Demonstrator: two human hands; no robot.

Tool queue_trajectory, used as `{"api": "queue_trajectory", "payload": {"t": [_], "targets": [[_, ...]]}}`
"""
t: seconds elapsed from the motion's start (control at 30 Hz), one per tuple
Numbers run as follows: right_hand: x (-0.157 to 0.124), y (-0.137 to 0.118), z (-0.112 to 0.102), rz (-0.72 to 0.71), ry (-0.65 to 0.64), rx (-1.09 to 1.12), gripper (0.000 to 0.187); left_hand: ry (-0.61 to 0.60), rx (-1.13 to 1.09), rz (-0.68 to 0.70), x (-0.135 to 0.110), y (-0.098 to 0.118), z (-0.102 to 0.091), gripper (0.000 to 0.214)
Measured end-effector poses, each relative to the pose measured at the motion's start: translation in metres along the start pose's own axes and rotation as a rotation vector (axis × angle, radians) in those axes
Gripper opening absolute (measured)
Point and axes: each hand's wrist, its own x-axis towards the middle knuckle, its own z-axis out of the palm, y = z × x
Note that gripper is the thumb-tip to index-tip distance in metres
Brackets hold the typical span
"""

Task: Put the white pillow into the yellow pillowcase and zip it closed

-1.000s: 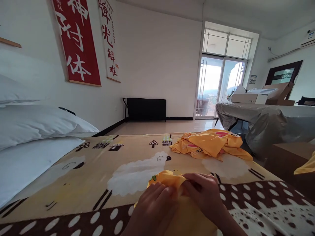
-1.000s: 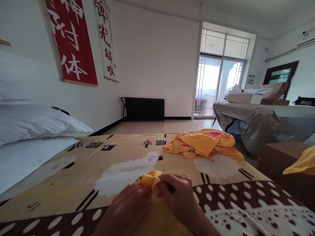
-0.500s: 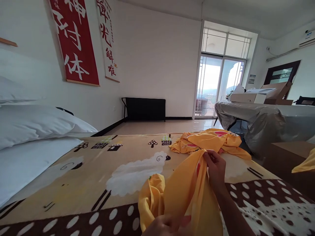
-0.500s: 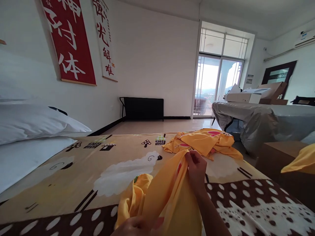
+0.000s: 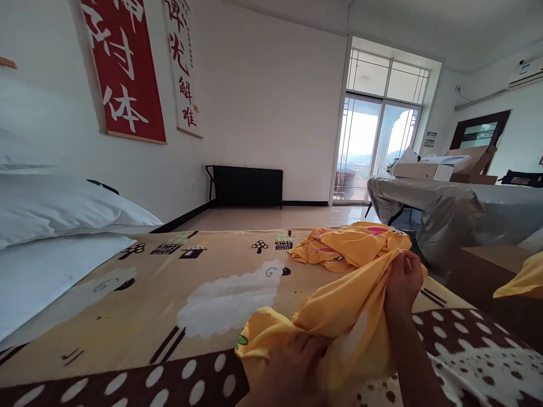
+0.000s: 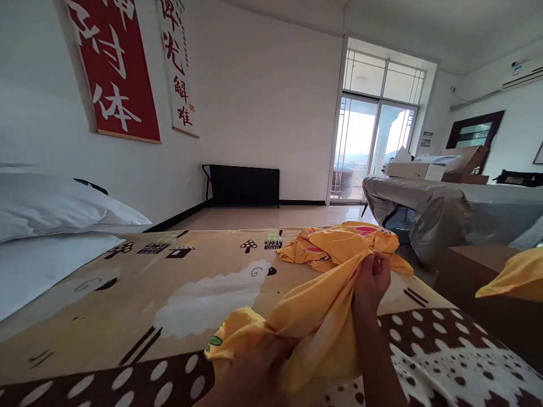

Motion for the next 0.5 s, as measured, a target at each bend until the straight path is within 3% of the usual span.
{"api": "queue_trajectory", "payload": {"t": [0.1, 0.2, 0.33, 0.4, 0.5], "targets": [[0.017, -0.005, -0.009, -0.070, 0.170, -0.033, 0.024, -0.007, 0.070, 0.017, 0.007, -0.010, -0.002, 0.083], [0.028, -0.010, -0.017, -0.131, 0.275, -0.051, 0.019, 0.037, 0.052, 0.007, 0.013, -0.033, 0.002, 0.059], [0.037, -0.007, -0.026, -0.105, 0.222, -0.026, 0.020, 0.185, 0.063, -0.026, 0.015, -0.056, -0.010, 0.031], [0.040, -0.003, -0.028, -0.085, 0.161, -0.063, 0.024, 0.389, 0.104, -0.118, 0.010, -0.060, -0.030, 0.028], [0.040, 0.001, -0.028, -0.012, -0.108, -0.182, 0.035, 0.928, 0.146, -0.308, -0.009, -0.065, -0.066, 0.032]]}}
